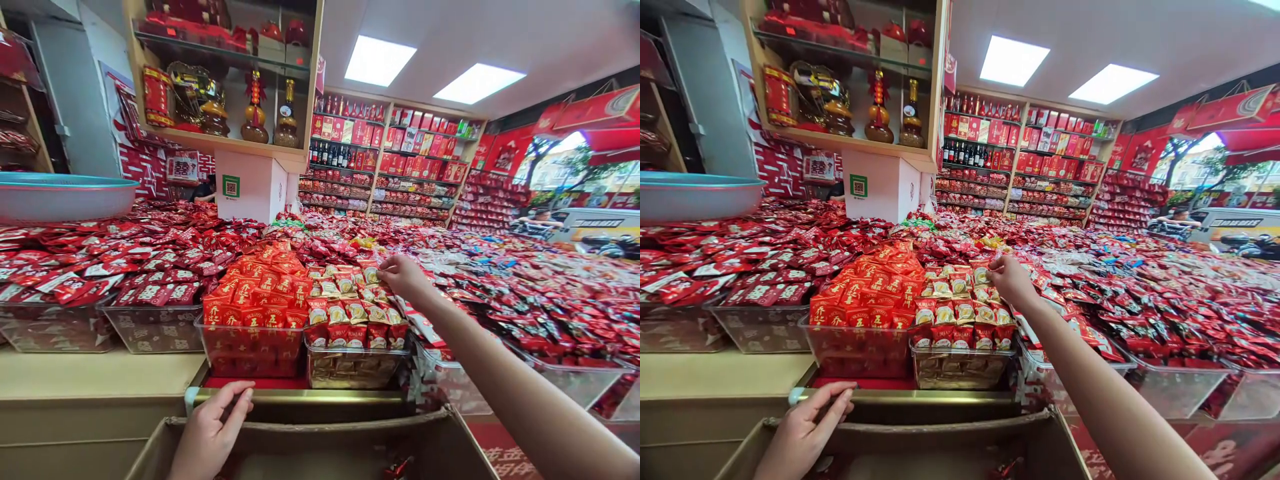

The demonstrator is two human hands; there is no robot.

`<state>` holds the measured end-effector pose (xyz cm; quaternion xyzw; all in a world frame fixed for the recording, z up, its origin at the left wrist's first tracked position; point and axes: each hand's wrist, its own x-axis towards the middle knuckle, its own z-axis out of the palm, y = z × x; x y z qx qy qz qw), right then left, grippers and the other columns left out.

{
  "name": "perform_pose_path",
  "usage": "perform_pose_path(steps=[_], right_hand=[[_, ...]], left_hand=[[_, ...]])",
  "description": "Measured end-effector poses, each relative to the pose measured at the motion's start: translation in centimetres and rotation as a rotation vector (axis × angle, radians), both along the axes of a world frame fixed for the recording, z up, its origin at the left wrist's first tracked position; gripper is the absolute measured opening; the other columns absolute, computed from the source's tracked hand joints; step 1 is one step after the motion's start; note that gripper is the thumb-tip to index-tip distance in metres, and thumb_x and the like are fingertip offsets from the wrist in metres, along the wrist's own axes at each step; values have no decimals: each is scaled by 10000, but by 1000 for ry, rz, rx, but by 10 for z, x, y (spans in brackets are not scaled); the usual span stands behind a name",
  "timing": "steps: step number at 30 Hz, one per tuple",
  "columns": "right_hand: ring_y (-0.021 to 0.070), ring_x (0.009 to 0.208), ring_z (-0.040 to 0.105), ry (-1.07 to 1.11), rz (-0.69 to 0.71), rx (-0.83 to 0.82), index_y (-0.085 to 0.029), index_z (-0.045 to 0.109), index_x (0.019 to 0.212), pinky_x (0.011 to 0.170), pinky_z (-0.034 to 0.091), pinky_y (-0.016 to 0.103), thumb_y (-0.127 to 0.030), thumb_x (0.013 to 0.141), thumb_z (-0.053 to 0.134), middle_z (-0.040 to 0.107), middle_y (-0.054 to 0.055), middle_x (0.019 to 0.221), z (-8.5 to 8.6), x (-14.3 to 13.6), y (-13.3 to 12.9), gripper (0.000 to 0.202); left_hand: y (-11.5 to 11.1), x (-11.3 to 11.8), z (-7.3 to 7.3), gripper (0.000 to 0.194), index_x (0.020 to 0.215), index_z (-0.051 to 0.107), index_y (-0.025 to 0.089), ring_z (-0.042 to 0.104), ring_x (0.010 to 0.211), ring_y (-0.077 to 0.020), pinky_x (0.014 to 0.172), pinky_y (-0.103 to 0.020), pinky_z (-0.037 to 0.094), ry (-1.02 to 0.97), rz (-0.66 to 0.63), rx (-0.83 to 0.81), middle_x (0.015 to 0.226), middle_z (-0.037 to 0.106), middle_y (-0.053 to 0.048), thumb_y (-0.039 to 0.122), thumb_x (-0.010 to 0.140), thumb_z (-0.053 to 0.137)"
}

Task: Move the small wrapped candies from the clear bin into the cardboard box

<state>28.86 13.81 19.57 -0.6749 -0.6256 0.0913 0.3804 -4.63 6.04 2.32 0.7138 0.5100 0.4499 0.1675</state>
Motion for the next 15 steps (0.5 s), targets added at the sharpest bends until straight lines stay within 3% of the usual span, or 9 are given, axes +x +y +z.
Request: perform_pose_path(steps=[2, 5, 15], right_hand=[[126, 551, 536, -90, -74, -62, -141, 531, 794, 518, 386, 239, -199, 681, 548, 601, 36, 624, 0, 7, 23, 128], [137, 553, 536, -170, -84, -104, -124, 568, 809, 510, 373, 239, -147, 630, 567, 602, 44, 610, -5, 4, 37, 180], [149, 559, 552, -391, 20, -206, -141, 626, 647, 526, 363, 238, -66, 599, 525, 621, 59, 596, -7, -7, 34, 134]], left_hand=[[-1, 1, -1, 200, 876, 596, 233, 658, 696, -160, 630, -197, 521, 87, 10, 88, 772, 696, 0, 372, 776, 493], [-2, 0, -3, 189, 865, 609, 241, 655, 736, -165, 654, -202, 517, 191, 29, 193, 803, 699, -7, 364, 770, 502], [-3, 0, -7, 164, 877, 596, 242, 639, 776, -155, 668, -206, 505, 242, 13, 195, 829, 688, 0, 330, 793, 486]])
